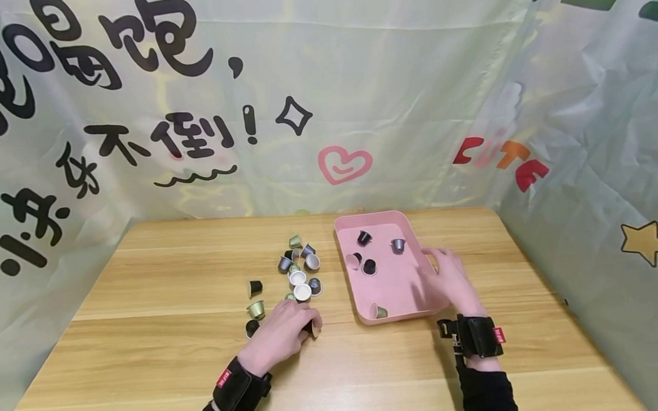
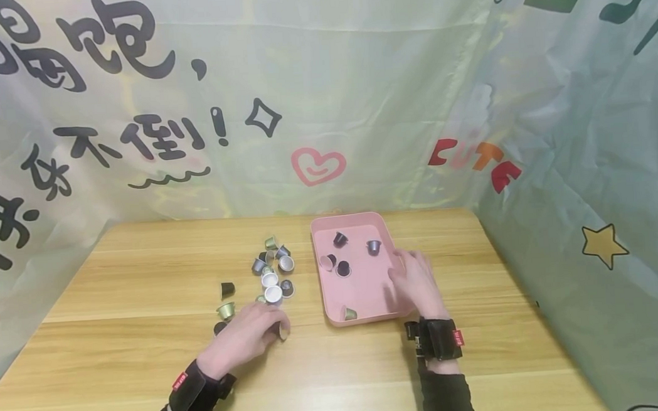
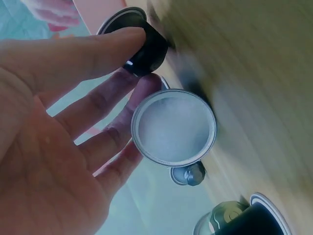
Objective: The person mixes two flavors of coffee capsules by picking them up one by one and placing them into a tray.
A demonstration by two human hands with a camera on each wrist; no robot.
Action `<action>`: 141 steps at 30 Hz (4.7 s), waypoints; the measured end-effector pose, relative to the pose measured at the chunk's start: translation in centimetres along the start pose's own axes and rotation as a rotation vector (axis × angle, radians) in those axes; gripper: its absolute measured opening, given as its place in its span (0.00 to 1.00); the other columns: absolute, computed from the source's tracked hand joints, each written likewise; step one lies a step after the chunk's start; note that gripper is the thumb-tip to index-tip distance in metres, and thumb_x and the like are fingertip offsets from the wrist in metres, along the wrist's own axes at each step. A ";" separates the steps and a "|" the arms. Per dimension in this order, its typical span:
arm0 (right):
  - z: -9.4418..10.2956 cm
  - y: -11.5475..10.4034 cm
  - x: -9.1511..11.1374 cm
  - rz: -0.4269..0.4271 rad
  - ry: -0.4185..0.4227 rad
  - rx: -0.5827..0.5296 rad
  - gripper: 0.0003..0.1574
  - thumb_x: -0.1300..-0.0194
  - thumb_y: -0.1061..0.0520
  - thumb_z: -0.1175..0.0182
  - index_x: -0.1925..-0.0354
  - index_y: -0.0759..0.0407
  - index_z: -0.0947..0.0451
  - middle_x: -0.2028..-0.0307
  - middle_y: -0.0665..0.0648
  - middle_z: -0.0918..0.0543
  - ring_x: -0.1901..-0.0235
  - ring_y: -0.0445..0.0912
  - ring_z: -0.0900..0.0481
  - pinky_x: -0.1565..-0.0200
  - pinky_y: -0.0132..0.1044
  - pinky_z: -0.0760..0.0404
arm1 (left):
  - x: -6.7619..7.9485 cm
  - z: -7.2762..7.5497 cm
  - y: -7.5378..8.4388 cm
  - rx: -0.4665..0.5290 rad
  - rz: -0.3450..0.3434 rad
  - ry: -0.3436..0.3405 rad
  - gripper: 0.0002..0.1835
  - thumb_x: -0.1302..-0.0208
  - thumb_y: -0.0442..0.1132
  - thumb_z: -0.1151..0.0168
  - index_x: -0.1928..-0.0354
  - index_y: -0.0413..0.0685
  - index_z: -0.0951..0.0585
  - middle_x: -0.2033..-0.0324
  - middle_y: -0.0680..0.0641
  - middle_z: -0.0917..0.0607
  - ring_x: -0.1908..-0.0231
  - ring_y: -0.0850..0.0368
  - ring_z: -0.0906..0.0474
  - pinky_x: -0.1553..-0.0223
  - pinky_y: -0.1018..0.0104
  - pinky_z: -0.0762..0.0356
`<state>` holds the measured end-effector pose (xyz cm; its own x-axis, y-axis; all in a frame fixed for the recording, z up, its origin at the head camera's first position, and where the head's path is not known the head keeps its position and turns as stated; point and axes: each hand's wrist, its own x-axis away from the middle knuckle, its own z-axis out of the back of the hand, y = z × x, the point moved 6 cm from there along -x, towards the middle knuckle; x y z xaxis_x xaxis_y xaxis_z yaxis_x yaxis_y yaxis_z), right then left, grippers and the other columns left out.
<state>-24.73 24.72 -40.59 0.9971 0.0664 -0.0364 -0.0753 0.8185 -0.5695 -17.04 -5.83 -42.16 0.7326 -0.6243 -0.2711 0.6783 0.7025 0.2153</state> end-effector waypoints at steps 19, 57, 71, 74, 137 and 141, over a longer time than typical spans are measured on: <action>-2.3 -0.1 -0.1 0.008 -0.158 0.011 0.22 0.38 0.68 0.41 0.45 0.66 0.20 0.43 0.70 0.18 0.62 0.50 0.18 0.64 0.37 0.21 | 0.0 1.1 -1.9 0.166 0.131 0.042 0.07 0.30 0.36 0.38 0.52 0.45 0.20 0.58 0.49 0.19 0.58 0.55 0.19 0.53 0.57 0.16; -0.4 -2.5 -0.1 0.144 0.114 -0.033 0.24 0.28 0.54 0.41 0.38 0.62 0.24 0.40 0.67 0.21 0.50 0.60 0.21 0.54 0.50 0.21 | -8.6 -0.1 -1.1 0.062 0.114 -0.254 0.14 0.38 0.49 0.30 0.59 0.47 0.16 0.63 0.47 0.19 0.66 0.59 0.26 0.64 0.67 0.21; -0.6 -2.5 -0.1 0.134 0.113 -0.028 0.26 0.27 0.51 0.41 0.37 0.61 0.25 0.39 0.66 0.21 0.50 0.59 0.20 0.54 0.48 0.21 | -7.3 1.0 -2.0 0.157 0.147 -0.195 0.22 0.37 0.47 0.30 0.46 0.45 0.21 0.52 0.43 0.16 0.60 0.52 0.20 0.59 0.58 0.18; -0.6 -2.6 -0.1 0.136 0.112 -0.025 0.26 0.27 0.50 0.42 0.36 0.60 0.25 0.38 0.66 0.22 0.50 0.58 0.20 0.54 0.50 0.21 | -6.0 2.2 -2.5 0.201 0.142 -0.138 0.19 0.36 0.46 0.31 0.47 0.45 0.20 0.54 0.44 0.14 0.61 0.55 0.21 0.60 0.63 0.20; -0.9 -4.1 -0.1 0.254 0.144 -0.107 0.28 0.27 0.54 0.41 0.34 0.63 0.29 0.33 0.68 0.26 0.39 0.64 0.25 0.44 0.64 0.21 | 3.6 2.5 -9.1 0.322 0.414 -0.152 0.14 0.40 0.29 0.35 0.52 0.44 0.16 0.59 0.45 0.14 0.59 0.54 0.20 0.54 0.53 0.16; -0.9 -4.1 -0.1 0.258 0.142 -0.108 0.28 0.27 0.53 0.41 0.34 0.63 0.28 0.33 0.68 0.26 0.39 0.64 0.25 0.44 0.64 0.21 | 3.5 2.3 -9.1 0.332 0.414 -0.172 0.12 0.39 0.28 0.37 0.53 0.43 0.14 0.57 0.44 0.12 0.57 0.50 0.17 0.51 0.51 0.16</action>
<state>-24.54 20.80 -39.01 0.9370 0.1771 -0.3013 -0.3322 0.7190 -0.6105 -20.53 -15.15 -42.94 0.9214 -0.3854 0.0503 0.2927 0.7732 0.5626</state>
